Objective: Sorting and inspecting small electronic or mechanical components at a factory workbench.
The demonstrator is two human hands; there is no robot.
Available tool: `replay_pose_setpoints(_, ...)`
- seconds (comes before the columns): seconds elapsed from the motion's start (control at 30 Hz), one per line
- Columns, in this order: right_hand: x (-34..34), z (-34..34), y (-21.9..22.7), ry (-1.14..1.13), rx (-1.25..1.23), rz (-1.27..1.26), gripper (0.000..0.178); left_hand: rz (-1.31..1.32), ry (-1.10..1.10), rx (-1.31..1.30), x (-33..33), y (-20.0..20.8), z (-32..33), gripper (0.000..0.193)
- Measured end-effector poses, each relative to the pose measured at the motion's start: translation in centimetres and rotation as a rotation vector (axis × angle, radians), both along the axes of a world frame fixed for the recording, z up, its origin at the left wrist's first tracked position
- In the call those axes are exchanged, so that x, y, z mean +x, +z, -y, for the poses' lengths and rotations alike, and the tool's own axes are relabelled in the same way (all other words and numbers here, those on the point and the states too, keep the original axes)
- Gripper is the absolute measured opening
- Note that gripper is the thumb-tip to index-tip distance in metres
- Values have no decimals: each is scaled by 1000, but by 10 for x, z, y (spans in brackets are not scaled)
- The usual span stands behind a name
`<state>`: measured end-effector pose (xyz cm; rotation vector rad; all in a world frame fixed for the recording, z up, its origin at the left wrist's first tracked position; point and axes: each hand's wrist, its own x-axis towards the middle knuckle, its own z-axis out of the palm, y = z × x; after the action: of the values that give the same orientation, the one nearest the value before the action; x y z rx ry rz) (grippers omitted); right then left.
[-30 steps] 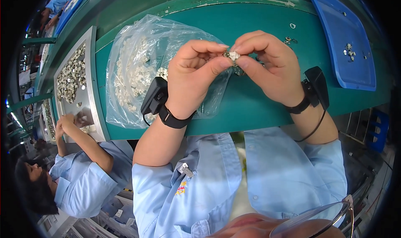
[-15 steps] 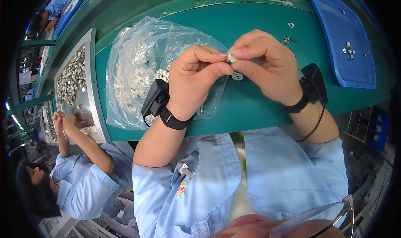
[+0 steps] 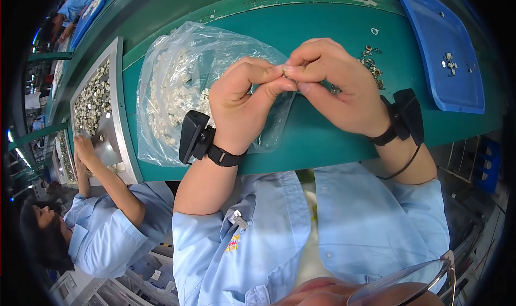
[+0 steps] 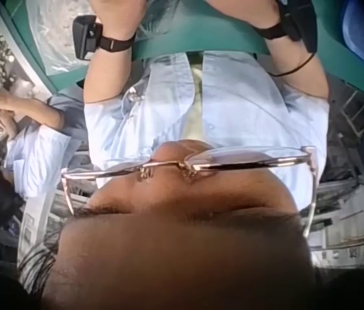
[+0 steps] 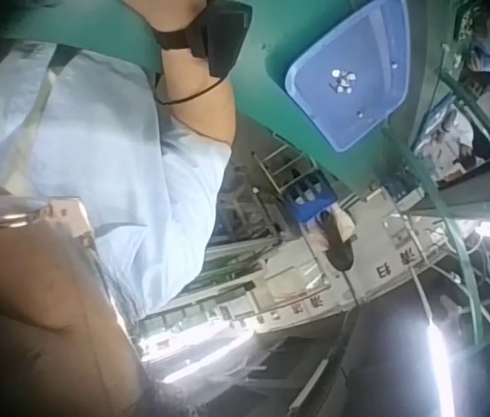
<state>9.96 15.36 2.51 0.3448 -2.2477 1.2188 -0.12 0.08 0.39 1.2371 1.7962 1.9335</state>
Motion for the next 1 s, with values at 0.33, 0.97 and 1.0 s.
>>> replay_pose_setpoints(0.33, 0, -5, 5, 77, -272, 175, 23, 751, -265, 131, 1, 2, -8, 8)
replay_pose_setpoints(0.97, -3, -7, 5, -205, 237, -141, 22, 892, -383, 43, -2, 10, -10, 18)
replay_pose_setpoints(1.0, -3, -12, 5, -208, 222, -135, 20, 703, -278, -57, -6, 11, -7, 19)
